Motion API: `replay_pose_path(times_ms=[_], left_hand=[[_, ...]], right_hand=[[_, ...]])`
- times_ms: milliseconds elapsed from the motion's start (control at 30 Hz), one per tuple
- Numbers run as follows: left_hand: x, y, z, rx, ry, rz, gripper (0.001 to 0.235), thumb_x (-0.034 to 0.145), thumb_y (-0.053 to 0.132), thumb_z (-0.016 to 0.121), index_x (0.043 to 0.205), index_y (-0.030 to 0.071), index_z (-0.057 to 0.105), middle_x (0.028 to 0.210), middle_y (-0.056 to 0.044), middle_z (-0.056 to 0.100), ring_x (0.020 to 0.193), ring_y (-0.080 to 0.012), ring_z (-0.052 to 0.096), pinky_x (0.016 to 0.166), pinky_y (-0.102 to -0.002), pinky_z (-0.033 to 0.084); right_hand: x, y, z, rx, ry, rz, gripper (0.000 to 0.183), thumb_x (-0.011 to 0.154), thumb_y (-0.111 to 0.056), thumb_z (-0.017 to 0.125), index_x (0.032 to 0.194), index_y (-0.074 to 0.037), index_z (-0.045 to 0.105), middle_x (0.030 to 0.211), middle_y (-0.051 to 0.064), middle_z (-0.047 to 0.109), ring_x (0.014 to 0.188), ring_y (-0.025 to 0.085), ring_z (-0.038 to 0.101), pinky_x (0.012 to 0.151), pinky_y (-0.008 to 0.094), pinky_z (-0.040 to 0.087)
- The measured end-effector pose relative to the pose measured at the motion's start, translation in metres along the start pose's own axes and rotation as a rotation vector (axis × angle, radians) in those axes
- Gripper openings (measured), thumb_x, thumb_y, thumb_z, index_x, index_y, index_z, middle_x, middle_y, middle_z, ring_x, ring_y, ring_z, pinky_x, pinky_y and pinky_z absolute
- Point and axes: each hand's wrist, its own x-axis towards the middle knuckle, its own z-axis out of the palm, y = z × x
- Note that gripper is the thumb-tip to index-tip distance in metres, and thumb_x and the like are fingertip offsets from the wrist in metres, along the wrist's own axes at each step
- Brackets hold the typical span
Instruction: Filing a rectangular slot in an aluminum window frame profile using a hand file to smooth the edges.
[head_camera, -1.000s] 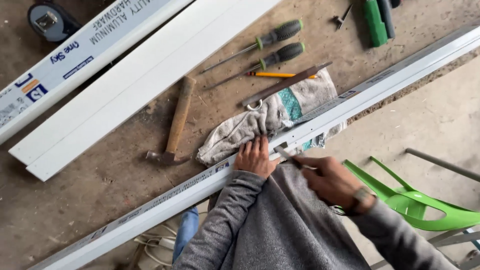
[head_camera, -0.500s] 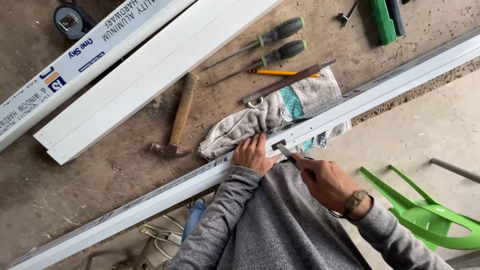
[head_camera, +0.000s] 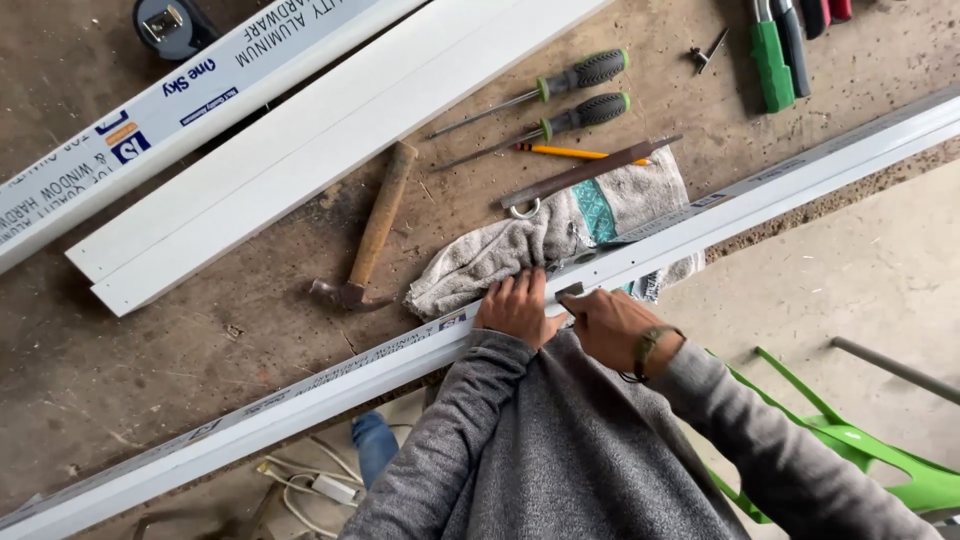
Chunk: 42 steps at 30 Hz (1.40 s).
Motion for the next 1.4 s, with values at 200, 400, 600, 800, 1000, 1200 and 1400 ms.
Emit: replay_pose_path(times_ms=[200,400,600,800,1000,1200,1400], left_hand=[[-0.004,-0.005,-0.004,-0.064,-0.123,-0.008,0.07,0.06,0.05,0.085,0.111,0.007,0.067,0.091,-0.011,0.072,0.075,-0.029,0.07,0.076,-0.043,0.057],[0.007,-0.002,-0.002,-0.013,-0.102,-0.033,0.077,0.054,0.052,0.086,0.113,0.007,0.064,0.094,-0.012,0.07,0.079,-0.031,0.07,0.079,-0.046,0.056],[-0.007,0.003,0.011,0.018,-0.031,-0.012,0.064,0.06,0.047,0.075,0.111,0.01,0.065,0.088,-0.009,0.066,0.072,-0.0298,0.066,0.071,-0.044,0.052],[0.001,0.004,-0.001,0.019,-0.082,-0.016,0.077,0.06,0.064,0.083,0.109,0.007,0.066,0.086,-0.009,0.066,0.074,-0.0262,0.067,0.077,-0.042,0.056],[0.0,-0.003,-0.01,-0.016,-0.102,-0.043,0.073,0.057,0.056,0.082,0.109,0.009,0.066,0.089,-0.01,0.07,0.077,-0.0294,0.069,0.077,-0.046,0.054],[-0.016,-0.003,0.032,0.028,-0.094,-0.014,0.06,0.066,0.051,0.072,0.112,0.013,0.066,0.094,-0.007,0.071,0.08,-0.0271,0.07,0.078,-0.042,0.055],[0.002,-0.001,-0.004,-0.03,-0.131,-0.042,0.075,0.06,0.06,0.082,0.112,0.009,0.065,0.096,-0.011,0.072,0.081,-0.031,0.071,0.079,-0.044,0.055]], right_hand=[[-0.011,-0.023,-0.013,-0.01,-0.038,0.068,0.045,0.091,-0.019,0.048,0.128,-0.019,0.073,0.07,0.029,0.072,0.058,0.041,0.07,0.053,0.05,0.053],[-0.027,-0.036,-0.031,-0.059,-0.056,0.054,0.049,0.091,-0.016,0.047,0.136,-0.02,0.066,0.075,0.027,0.074,0.057,0.033,0.071,0.06,0.05,0.058],[-0.009,-0.022,-0.007,-0.072,0.0,0.026,0.046,0.091,-0.019,0.047,0.132,-0.02,0.068,0.085,0.026,0.077,0.074,0.045,0.074,0.065,0.053,0.059],[-0.006,-0.035,-0.018,-0.138,-0.078,0.08,0.05,0.093,-0.023,0.048,0.14,-0.03,0.063,0.097,0.028,0.076,0.096,0.048,0.072,0.084,0.06,0.058],[-0.019,-0.028,-0.017,-0.072,-0.101,0.103,0.052,0.092,-0.016,0.044,0.142,-0.019,0.062,0.088,0.027,0.077,0.078,0.045,0.076,0.062,0.047,0.062],[-0.023,-0.034,-0.027,-0.145,-0.036,0.018,0.047,0.093,-0.02,0.047,0.137,-0.026,0.066,0.093,0.025,0.077,0.085,0.043,0.076,0.074,0.052,0.064],[-0.052,-0.03,-0.075,-0.085,-0.065,0.15,0.049,0.096,-0.017,0.047,0.141,-0.025,0.065,0.085,0.026,0.077,0.052,0.023,0.067,0.051,0.034,0.056]])
